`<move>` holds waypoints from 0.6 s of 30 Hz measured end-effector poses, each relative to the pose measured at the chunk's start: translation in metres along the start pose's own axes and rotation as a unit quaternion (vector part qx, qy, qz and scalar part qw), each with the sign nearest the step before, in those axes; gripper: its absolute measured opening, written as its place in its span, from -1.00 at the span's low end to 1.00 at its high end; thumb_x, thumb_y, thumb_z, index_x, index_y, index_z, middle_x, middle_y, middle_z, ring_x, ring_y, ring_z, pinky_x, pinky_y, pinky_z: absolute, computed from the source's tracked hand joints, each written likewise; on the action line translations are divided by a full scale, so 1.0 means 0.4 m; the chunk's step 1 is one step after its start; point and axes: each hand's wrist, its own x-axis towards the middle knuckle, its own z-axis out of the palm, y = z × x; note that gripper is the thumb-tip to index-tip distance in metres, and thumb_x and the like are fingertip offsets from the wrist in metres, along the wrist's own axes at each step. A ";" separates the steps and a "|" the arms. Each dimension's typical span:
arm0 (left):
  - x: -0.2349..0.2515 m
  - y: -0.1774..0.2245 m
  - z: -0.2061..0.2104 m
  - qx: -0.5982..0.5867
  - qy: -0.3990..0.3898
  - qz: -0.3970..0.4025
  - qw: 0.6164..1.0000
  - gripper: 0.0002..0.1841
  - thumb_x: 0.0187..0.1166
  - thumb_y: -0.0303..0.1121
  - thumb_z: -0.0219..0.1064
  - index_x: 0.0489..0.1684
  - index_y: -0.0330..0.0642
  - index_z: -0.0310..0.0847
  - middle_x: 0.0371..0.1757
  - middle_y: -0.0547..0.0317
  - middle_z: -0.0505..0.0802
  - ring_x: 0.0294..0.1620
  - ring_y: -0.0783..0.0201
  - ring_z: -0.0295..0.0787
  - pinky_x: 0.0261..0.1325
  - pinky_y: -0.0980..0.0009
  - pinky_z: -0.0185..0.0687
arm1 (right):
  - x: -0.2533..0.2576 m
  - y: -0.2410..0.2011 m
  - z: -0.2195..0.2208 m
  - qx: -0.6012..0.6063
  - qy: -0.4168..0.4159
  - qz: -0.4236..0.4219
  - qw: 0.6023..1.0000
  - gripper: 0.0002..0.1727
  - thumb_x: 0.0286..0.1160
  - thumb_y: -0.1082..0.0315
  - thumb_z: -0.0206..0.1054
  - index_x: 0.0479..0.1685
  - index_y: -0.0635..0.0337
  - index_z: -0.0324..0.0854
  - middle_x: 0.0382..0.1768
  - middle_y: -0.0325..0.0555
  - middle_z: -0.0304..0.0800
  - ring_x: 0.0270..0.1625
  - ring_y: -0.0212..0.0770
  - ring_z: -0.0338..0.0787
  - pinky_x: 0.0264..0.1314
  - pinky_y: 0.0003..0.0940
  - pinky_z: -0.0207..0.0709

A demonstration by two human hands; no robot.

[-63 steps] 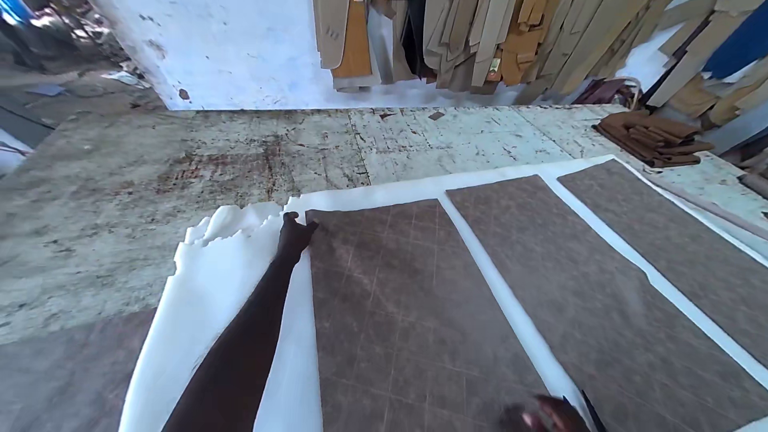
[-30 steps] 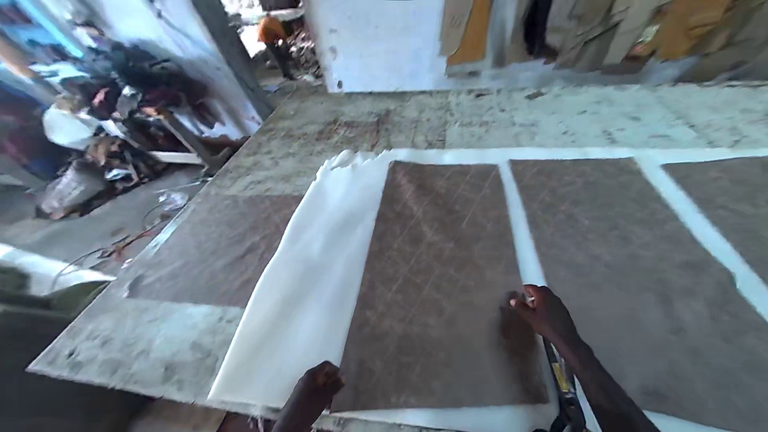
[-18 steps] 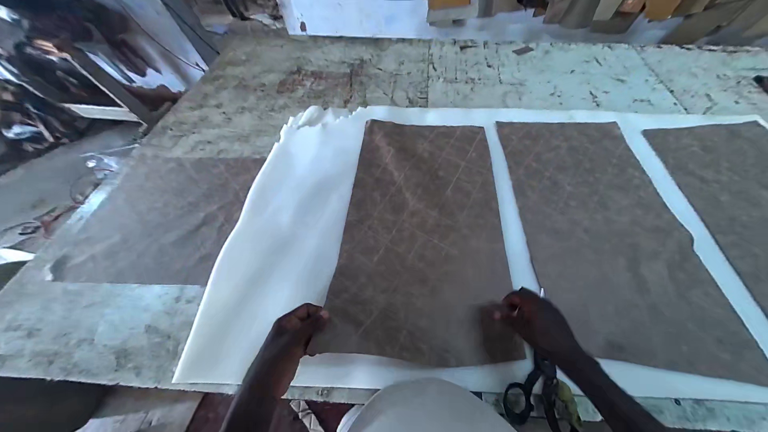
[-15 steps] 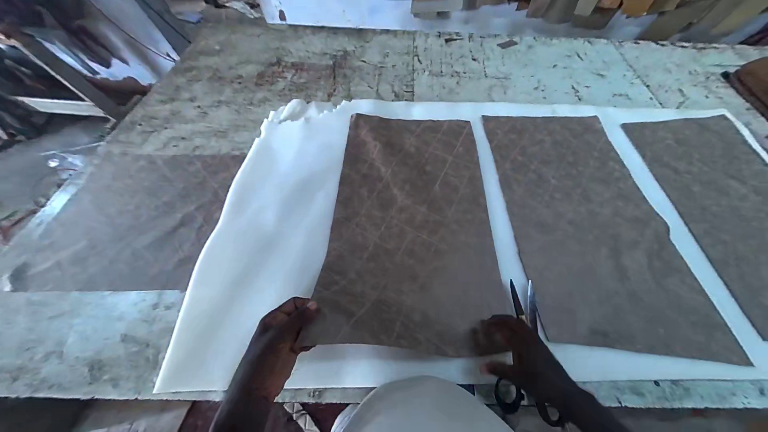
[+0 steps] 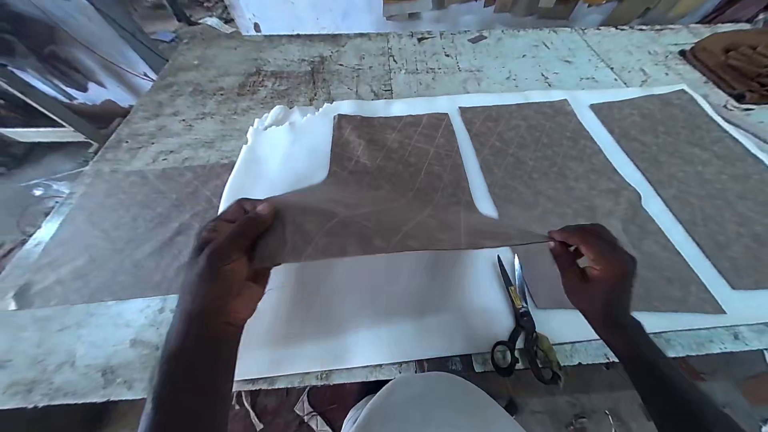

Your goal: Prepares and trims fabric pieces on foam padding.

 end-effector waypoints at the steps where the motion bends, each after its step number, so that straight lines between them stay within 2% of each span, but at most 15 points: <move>1: -0.021 -0.005 -0.024 0.022 -0.012 0.032 0.999 -0.86 0.76 -0.27 0.18 -0.15 0.03 0.66 -0.25 0.35 0.82 -0.28 0.48 0.79 -0.17 0.49 0.81 | -0.012 -0.010 -0.011 -0.001 0.013 -0.008 1.000 -0.75 0.65 0.31 0.31 0.06 0.30 0.76 0.03 0.13 0.77 -0.03 -0.08 0.78 -0.03 -0.17 0.74; 2: -0.048 -0.029 -0.053 0.054 -0.010 0.038 0.998 -0.88 0.73 -0.29 0.22 -0.17 0.05 0.67 -0.28 0.38 0.81 -0.32 0.50 0.76 -0.21 0.50 0.80 | -0.038 -0.017 -0.011 -0.004 0.008 -0.012 1.000 -0.75 0.64 0.31 0.31 0.06 0.29 0.77 0.05 0.12 0.77 0.00 -0.06 0.78 0.02 -0.13 0.73; 4: -0.106 -0.121 -0.107 0.134 0.015 -0.026 0.990 -0.90 0.70 -0.30 0.26 -0.17 0.00 0.68 -0.33 0.32 0.82 -0.39 0.46 0.74 -0.29 0.47 0.76 | -0.117 -0.012 0.022 -0.017 -0.026 -0.013 0.999 -0.74 0.62 0.29 0.29 0.04 0.23 0.81 0.06 0.08 0.78 0.08 -0.02 0.77 0.13 -0.06 0.70; 7: -0.147 -0.298 -0.185 0.219 0.020 -0.150 0.964 -0.86 0.69 -0.33 0.31 -0.09 -0.18 0.72 -0.36 0.10 0.81 -0.51 0.33 0.64 -0.45 0.42 0.59 | -0.239 0.026 0.107 -0.023 -0.095 -0.006 0.995 -0.74 0.63 0.25 0.29 0.06 0.08 0.85 0.02 -0.04 0.78 0.08 -0.07 0.75 0.10 -0.11 0.69; 10: -0.154 -0.420 -0.227 0.296 0.004 -0.231 0.927 -0.85 0.67 -0.32 0.38 -0.12 -0.23 0.74 -0.44 0.06 0.78 -0.60 0.27 0.53 -0.53 0.38 0.42 | -0.319 0.056 0.170 -0.037 -0.170 0.001 0.985 -0.78 0.62 0.27 0.32 0.05 -0.03 0.86 -0.02 -0.13 0.77 0.06 -0.11 0.76 0.08 -0.13 0.71; 13: -0.158 -0.475 -0.245 0.360 -0.013 -0.253 0.898 -0.83 0.65 -0.27 0.41 -0.18 -0.20 0.76 -0.47 0.06 0.79 -0.58 0.22 0.59 -0.51 0.29 0.48 | -0.366 0.076 0.208 -0.046 -0.212 -0.008 0.976 -0.81 0.61 0.27 0.33 0.00 -0.06 0.86 -0.07 -0.17 0.75 0.02 -0.12 0.75 0.02 -0.13 0.70; 18: -0.164 -0.485 -0.251 0.394 -0.019 -0.252 0.884 -0.83 0.64 -0.26 0.42 -0.18 -0.19 0.75 -0.54 0.10 0.75 -0.66 0.25 0.51 -0.56 0.32 0.42 | -0.379 0.080 0.216 -0.059 -0.230 -0.017 0.971 -0.79 0.61 0.29 0.32 0.02 -0.10 0.86 -0.11 -0.20 0.74 -0.02 -0.13 0.74 -0.04 -0.15 0.68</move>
